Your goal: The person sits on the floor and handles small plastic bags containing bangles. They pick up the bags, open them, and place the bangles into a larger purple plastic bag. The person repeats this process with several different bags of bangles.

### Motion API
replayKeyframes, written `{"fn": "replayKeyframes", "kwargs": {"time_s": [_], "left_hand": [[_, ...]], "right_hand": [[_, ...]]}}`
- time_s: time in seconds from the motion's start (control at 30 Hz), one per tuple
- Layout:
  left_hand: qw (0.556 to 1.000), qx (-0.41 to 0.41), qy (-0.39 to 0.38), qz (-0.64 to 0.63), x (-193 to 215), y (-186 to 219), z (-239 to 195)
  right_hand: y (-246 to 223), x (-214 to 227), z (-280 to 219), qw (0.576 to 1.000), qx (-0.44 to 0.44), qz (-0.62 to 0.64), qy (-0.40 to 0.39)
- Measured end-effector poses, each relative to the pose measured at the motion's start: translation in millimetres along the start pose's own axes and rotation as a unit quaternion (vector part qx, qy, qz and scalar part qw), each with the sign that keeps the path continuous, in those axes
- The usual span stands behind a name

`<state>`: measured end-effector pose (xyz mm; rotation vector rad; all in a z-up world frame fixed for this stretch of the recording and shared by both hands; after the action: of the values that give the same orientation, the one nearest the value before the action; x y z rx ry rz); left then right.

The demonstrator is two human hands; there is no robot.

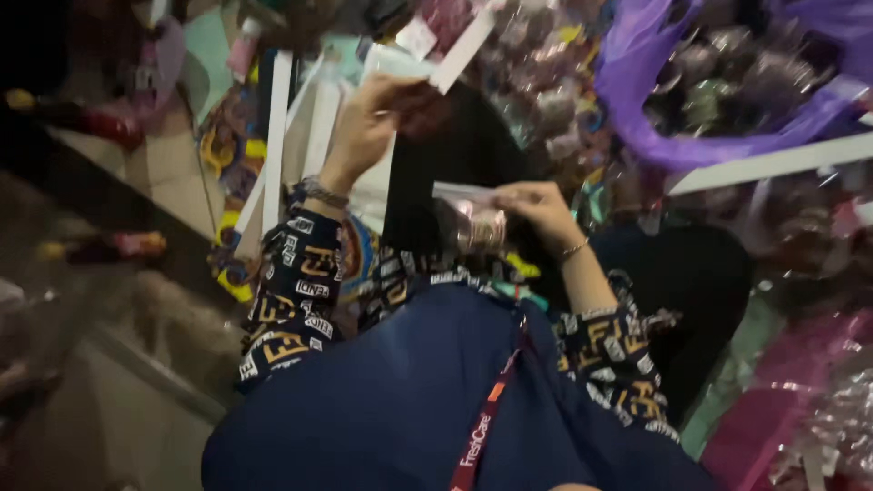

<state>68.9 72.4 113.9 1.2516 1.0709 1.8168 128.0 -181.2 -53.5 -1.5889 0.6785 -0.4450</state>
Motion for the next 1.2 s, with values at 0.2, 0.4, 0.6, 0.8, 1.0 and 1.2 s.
{"fn": "replayKeyframes", "kwargs": {"time_s": [0.2, 0.4, 0.6, 0.8, 1.0, 1.2], "left_hand": [[0.989, -0.051, -0.127, 0.057, -83.0, 37.5, -23.4], [0.958, 0.004, -0.283, 0.034, -120.9, 3.2, -39.6], [0.958, 0.078, -0.264, 0.081, -116.7, -18.2, -41.5], [0.952, 0.051, -0.248, 0.170, -126.0, -16.5, -46.3], [0.946, 0.123, -0.260, 0.152, -130.7, -22.3, -43.4], [0.920, 0.244, -0.296, 0.078, -132.9, -43.1, -43.8]], "right_hand": [[-7.8, -11.4, -3.1, 0.999, 0.038, 0.017, -0.033], [-9.5, -11.3, -7.4, 0.999, 0.040, 0.030, 0.001], [-20.0, -4.3, -6.2, 0.998, 0.066, 0.017, 0.014], [6.4, 3.9, -7.9, 0.991, -0.022, 0.089, 0.097], [14.2, 9.4, -5.2, 0.994, -0.001, 0.048, 0.099], [-28.7, -3.6, -8.0, 0.997, -0.008, 0.068, 0.030]]}}
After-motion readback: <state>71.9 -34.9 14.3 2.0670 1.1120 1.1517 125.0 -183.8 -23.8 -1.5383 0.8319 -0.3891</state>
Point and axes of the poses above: each hand's wrist, its own z-axis towards the middle knuckle, its own x-axis out of the back of the hand, y = z × x, the point moved 10 cm from there along z, towards the middle knuckle, and after that the axes turned 7 degrees about x, right-handed, at the moved point
